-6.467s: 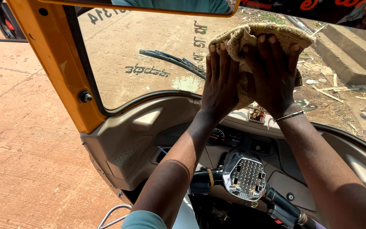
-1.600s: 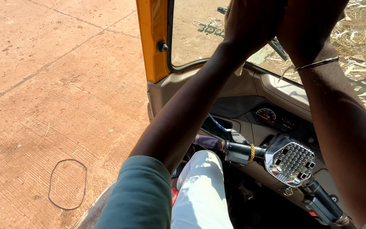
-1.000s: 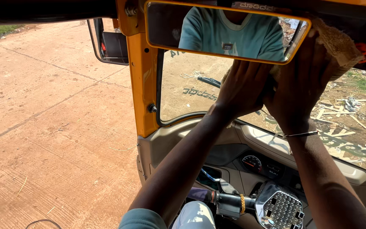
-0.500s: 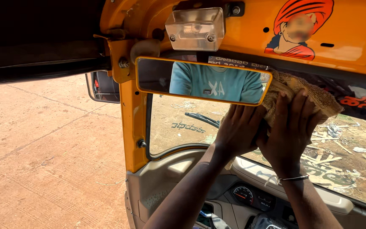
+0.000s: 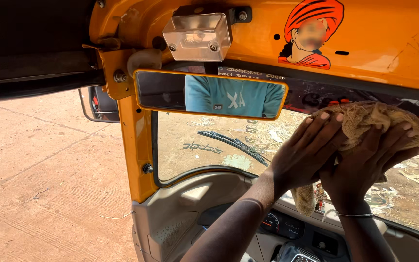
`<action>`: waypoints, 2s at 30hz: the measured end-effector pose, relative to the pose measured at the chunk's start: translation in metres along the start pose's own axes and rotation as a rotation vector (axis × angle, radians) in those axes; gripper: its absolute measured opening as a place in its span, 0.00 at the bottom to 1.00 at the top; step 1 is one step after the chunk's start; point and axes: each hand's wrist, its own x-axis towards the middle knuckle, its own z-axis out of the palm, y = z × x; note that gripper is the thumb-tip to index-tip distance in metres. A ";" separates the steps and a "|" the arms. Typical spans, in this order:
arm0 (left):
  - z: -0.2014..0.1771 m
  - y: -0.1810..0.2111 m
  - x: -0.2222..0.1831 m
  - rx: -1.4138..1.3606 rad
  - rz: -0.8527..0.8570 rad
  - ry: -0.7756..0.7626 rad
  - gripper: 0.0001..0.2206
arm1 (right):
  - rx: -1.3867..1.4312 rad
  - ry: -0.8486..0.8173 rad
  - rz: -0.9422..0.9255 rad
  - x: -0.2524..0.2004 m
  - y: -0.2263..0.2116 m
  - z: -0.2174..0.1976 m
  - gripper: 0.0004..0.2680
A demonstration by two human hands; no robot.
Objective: The person wipes the dashboard, windshield, and side mirrors of a three-wheeled auto-rickshaw using a cloth. They clean the instrument panel, handlebars, and interior frame, moving the cloth between surfaces to remove dust and dirt.
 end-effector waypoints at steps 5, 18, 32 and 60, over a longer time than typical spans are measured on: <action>-0.023 -0.025 -0.005 0.099 -0.141 -0.014 0.23 | -0.047 -0.007 -0.126 0.022 -0.022 0.022 0.32; 0.002 0.018 0.028 0.017 0.037 -0.019 0.22 | -0.113 0.150 -0.042 0.007 0.039 -0.005 0.34; 0.006 0.029 0.037 0.142 -0.070 0.016 0.17 | -0.145 0.061 -0.056 0.020 0.042 -0.012 0.33; -0.031 -0.044 -0.053 0.142 -0.267 -0.072 0.25 | 0.048 -0.258 -0.190 -0.005 -0.054 0.047 0.27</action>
